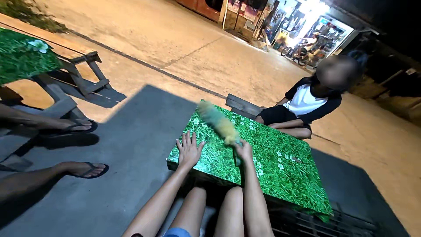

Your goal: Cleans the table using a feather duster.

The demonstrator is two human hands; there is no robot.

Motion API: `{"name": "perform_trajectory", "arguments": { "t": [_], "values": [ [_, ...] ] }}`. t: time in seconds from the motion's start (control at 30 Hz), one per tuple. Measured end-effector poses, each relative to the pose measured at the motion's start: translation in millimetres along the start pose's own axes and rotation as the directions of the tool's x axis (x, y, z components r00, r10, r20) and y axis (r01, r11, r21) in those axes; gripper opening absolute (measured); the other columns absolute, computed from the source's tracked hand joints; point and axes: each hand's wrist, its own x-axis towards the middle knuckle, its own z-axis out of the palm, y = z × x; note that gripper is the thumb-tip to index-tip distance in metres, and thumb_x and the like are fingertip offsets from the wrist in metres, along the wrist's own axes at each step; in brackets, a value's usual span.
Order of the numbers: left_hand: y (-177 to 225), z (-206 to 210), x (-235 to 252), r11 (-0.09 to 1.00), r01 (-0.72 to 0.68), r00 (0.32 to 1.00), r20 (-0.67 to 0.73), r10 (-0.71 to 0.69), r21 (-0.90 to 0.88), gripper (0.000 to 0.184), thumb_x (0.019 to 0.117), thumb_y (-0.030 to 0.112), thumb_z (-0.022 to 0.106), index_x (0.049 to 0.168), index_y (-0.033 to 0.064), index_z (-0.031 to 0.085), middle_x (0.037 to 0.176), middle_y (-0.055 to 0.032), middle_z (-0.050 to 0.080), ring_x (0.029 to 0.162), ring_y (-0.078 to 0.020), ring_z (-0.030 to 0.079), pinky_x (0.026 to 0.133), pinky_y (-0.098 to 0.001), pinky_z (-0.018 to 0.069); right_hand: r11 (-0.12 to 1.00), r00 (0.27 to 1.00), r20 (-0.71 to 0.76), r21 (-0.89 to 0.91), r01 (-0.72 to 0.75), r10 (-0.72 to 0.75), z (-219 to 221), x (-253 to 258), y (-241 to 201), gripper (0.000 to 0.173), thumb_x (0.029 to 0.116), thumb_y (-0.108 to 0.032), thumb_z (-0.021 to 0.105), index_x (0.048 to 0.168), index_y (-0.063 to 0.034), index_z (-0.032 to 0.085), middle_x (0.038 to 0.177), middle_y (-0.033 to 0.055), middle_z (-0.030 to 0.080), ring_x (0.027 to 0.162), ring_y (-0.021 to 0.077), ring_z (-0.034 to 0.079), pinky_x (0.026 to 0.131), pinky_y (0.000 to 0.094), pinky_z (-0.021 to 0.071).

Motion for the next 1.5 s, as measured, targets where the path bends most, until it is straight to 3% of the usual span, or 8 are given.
{"name": "perform_trajectory", "arguments": {
  "t": [0.13, 0.33, 0.53, 0.73, 0.97, 1.13, 1.33, 1.5],
  "values": [
    [-1, 1, -1, 1.0, 0.003, 1.0, -0.014, -0.003, 0.019, 0.079, 0.1058, 0.064, 0.028, 0.163, 0.0099, 0.027, 0.172, -0.0171, 0.012, 0.16, -0.0373, 0.006, 0.124, -0.0667, 0.0022, 0.977, 0.967, -0.146, 0.067, -0.201, 0.209, -5, 4, -18, 0.051, 0.1048, -0.024, 0.057, 0.153, -0.0099, 0.046, 0.133, 0.0286, 0.063, 0.125, 0.0465, 0.06, 0.105, 0.0641, 0.0464],
    [-1, 1, 0, 1.0, -0.002, 1.0, -0.014, 0.003, 0.015, 0.076, 0.1066, 0.062, 0.029, 0.162, 0.0098, 0.03, 0.172, -0.0167, 0.014, 0.16, -0.0368, 0.007, 0.124, -0.0665, 0.0015, 0.935, 0.986, 0.086, 0.338, 0.105, -0.142, 17, 5, 2, 0.052, 0.0998, -0.012, 0.065, 0.15, -0.0089, 0.052, 0.149, 0.0196, 0.056, 0.135, 0.032, 0.056, 0.114, 0.0518, 0.0442],
    [-2, 4, 0, 0.999, 0.002, 1.0, -0.007, -0.002, 0.041, 0.074, 0.107, 0.061, 0.028, 0.161, 0.011, 0.033, 0.172, -0.0162, 0.017, 0.16, -0.037, 0.007, 0.124, -0.0666, 0.0019, 0.966, 0.954, -0.209, 0.192, -0.174, 0.213, 10, -13, -5, 0.048, 0.1049, -0.017, 0.056, 0.152, -0.0109, 0.05, 0.136, 0.0246, 0.064, 0.127, 0.0408, 0.061, 0.109, 0.0576, 0.0458],
    [-4, 5, -1, 1.0, -0.015, 0.999, -0.041, 0.016, 0.019, 0.072, 0.1074, 0.059, 0.031, 0.158, 0.0081, 0.039, 0.17, -0.0174, 0.021, 0.159, -0.0382, 0.01, 0.124, -0.0674, 0.0035, 0.919, 0.939, 0.193, 0.332, 0.212, -0.286, 18, -22, -9, 0.048, 0.1014, -0.012, 0.064, 0.148, -0.0025, 0.054, 0.148, 0.0193, 0.057, 0.138, 0.0285, 0.054, 0.118, 0.0467, 0.0406],
    [-3, 7, -1, 0.999, -0.009, 0.999, -0.046, 0.01, 0.034, 0.067, 0.1084, 0.054, 0.034, 0.158, 0.0106, 0.038, 0.17, -0.016, 0.021, 0.159, -0.0363, 0.011, 0.125, -0.0662, 0.0044, 0.981, 0.979, -0.158, 0.161, -0.104, 0.129, 26, -9, -8, 0.046, 0.1069, -0.022, 0.055, 0.153, -0.0173, 0.051, 0.137, 0.0225, 0.064, 0.126, 0.0427, 0.061, 0.106, 0.0622, 0.0468],
    [-2, 5, 1, 0.999, -0.014, 0.999, -0.042, 0.016, 0.038, 0.065, 0.1085, 0.053, 0.035, 0.157, 0.0097, 0.041, 0.17, -0.0169, 0.021, 0.159, -0.0372, 0.012, 0.124, -0.0668, 0.0048, 0.907, 0.961, 0.1, 0.368, 0.204, -0.257, 20, -9, 0, 0.045, 0.1023, -0.01, 0.063, 0.146, -0.0021, 0.056, 0.149, 0.0184, 0.056, 0.136, 0.0294, 0.056, 0.116, 0.0482, 0.0429],
    [-4, 8, 2, 0.999, -0.01, 0.999, -0.039, 0.011, 0.046, 0.064, 0.108, 0.053, 0.036, 0.157, 0.0122, 0.041, 0.171, -0.0144, 0.021, 0.159, -0.0365, 0.011, 0.124, -0.0664, 0.0047, 0.959, 0.975, -0.199, 0.282, -0.043, 0.102, 31, 2, 1, 0.043, 0.1058, -0.022, 0.058, 0.148, -0.0142, 0.057, 0.135, 0.0226, 0.065, 0.125, 0.0423, 0.062, 0.105, 0.0631, 0.0468],
    [-2, 5, 2, 0.999, -0.011, 0.999, -0.033, 0.012, 0.041, 0.064, 0.108, 0.052, 0.039, 0.156, 0.01, 0.042, 0.17, -0.0158, 0.022, 0.159, -0.0369, 0.012, 0.124, -0.0663, 0.0043, 0.918, 0.964, 0.074, 0.332, 0.217, -0.254, 26, -4, 2, 0.044, 0.1029, -0.012, 0.062, 0.145, -0.0017, 0.056, 0.142, 0.0206, 0.061, 0.131, 0.0315, 0.061, 0.113, 0.0493, 0.0459]
  ]
}}
